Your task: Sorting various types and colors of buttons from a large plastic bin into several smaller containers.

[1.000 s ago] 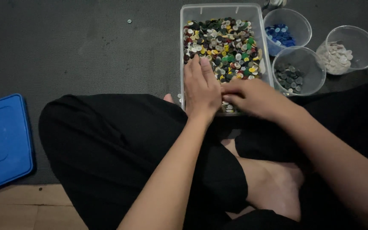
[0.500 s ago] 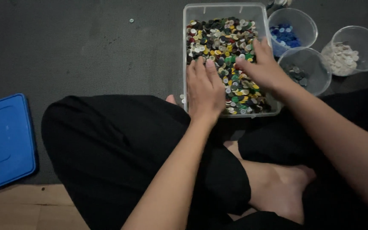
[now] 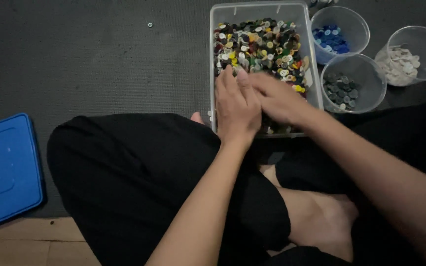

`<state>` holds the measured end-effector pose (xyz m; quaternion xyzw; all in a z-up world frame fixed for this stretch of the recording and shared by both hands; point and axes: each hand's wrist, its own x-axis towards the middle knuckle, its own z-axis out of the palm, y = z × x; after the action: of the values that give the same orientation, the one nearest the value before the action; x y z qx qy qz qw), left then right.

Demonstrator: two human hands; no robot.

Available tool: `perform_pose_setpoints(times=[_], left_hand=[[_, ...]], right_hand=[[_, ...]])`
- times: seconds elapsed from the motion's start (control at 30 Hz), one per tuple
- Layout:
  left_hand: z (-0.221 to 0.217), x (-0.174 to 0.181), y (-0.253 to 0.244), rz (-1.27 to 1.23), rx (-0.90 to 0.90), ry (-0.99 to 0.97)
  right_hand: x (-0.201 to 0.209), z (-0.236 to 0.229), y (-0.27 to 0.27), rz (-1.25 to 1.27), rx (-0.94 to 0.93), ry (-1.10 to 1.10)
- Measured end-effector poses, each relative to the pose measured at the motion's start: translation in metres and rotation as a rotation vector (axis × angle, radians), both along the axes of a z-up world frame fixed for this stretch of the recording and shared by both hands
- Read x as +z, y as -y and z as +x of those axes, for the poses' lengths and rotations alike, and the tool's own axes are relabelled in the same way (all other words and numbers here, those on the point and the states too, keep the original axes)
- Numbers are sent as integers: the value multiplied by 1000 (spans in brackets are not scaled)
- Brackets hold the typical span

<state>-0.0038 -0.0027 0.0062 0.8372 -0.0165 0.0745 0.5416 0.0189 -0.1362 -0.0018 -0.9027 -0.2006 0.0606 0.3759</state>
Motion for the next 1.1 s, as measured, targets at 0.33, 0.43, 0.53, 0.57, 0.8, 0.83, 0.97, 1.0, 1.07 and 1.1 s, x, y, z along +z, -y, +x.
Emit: perform_pose_setpoints(times=[0.33, 0.43, 0.53, 0.57, 0.8, 0.83, 0.97, 1.0, 1.07, 1.1], left_hand=[[0, -5, -2, 19, -6, -14], [2, -3, -2, 34, -38, -37], [1, -2, -6, 58, -55, -82], [0, 0, -6, 44, -66, -80], [0, 6, -4, 28, -63, -68], [1, 4, -3, 31, -59, -71], [2, 4, -2, 91, -23, -68], [1, 5, -1, 88, -22, -67], [2, 5, -2, 85, -30, -83], [2, 6, -2, 79, -40, -95]], right_hand=[[9, -35, 13, -248, -51, -93], [16, -40, 20, -259, -39, -94], [19, -39, 23, -215, -40, -108], [23, -36, 24, -140, -79, -112], [-23, 30, 55, -67, -408, 11], [-37, 41, 58, -65, -404, 8], [-61, 59, 55, -240, -525, -18], [-60, 57, 52, -223, -578, -25], [-57, 56, 48, -216, -587, -27], [-56, 56, 47, -210, -600, -23]])
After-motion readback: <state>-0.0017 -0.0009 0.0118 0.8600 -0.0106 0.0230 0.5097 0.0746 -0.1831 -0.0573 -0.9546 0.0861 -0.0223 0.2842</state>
